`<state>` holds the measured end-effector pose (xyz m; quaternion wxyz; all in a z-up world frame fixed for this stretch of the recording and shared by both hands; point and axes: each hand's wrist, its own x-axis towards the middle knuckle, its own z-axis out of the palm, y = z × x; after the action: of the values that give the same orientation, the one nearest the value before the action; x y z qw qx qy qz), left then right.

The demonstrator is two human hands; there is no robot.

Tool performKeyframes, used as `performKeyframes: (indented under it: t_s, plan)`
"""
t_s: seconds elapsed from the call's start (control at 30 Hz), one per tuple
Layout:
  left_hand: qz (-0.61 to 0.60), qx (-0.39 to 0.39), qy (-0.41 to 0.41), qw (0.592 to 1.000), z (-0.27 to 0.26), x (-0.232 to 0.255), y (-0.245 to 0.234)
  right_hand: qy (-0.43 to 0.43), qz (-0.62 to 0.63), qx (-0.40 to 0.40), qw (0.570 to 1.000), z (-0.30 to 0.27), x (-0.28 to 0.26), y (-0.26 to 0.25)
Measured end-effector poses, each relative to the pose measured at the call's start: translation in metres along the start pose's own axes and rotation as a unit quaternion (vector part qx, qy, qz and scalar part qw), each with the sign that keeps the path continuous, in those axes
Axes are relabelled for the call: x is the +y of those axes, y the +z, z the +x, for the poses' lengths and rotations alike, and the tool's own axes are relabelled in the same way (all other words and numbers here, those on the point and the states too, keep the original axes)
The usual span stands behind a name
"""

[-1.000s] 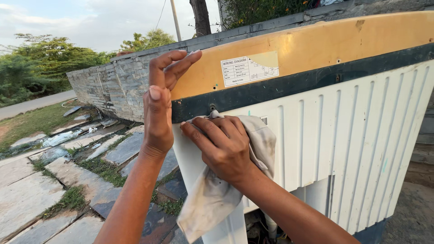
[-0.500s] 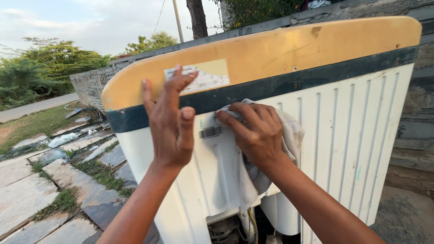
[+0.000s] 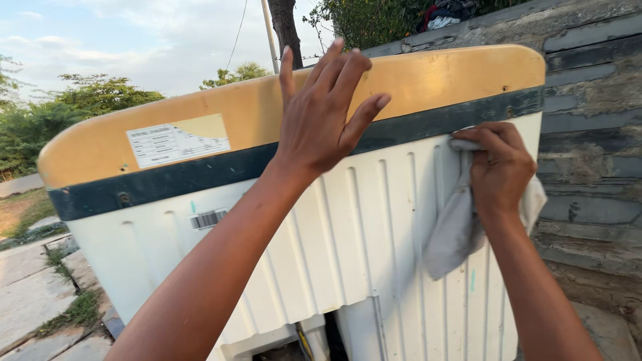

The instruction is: The person wipes the exterior surface and interior components of a washing machine with a cloth and their hands.

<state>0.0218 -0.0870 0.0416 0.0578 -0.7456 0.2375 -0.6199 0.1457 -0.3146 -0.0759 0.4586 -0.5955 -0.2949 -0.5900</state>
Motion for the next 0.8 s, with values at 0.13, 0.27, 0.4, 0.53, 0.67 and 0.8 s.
performKeyframes:
  t_s: [0.13,0.27,0.4,0.53,0.67,0.8]
  plan:
    - [0.155,0.081,0.006,0.985,0.034,-0.008,0.049,-0.017,0.002,0.001,1.000,0.003,0.023,-0.008]
    - [0.260,0.087,-0.051,0.960,0.032,-0.003,0.068,-0.041,-0.016,0.014,0.999,-0.008,-0.005,0.005]
    - [0.261,0.083,-0.022,0.961,0.031,-0.003,0.060,-0.131,-0.027,0.011,0.991,-0.020,-0.053,0.027]
    - [0.241,0.080,0.002,0.967,0.028,0.001,0.048,-0.210,-0.061,-0.012,0.976,-0.014,-0.050,0.021]
    - [0.234,0.075,0.002,0.969,0.024,0.004,0.045,-0.252,-0.125,-0.029,0.959,0.000,0.006,0.007]
    - [0.214,0.061,-0.032,0.974,0.029,0.003,0.053,-0.236,-0.160,-0.045,0.957,0.009,0.056,-0.006]
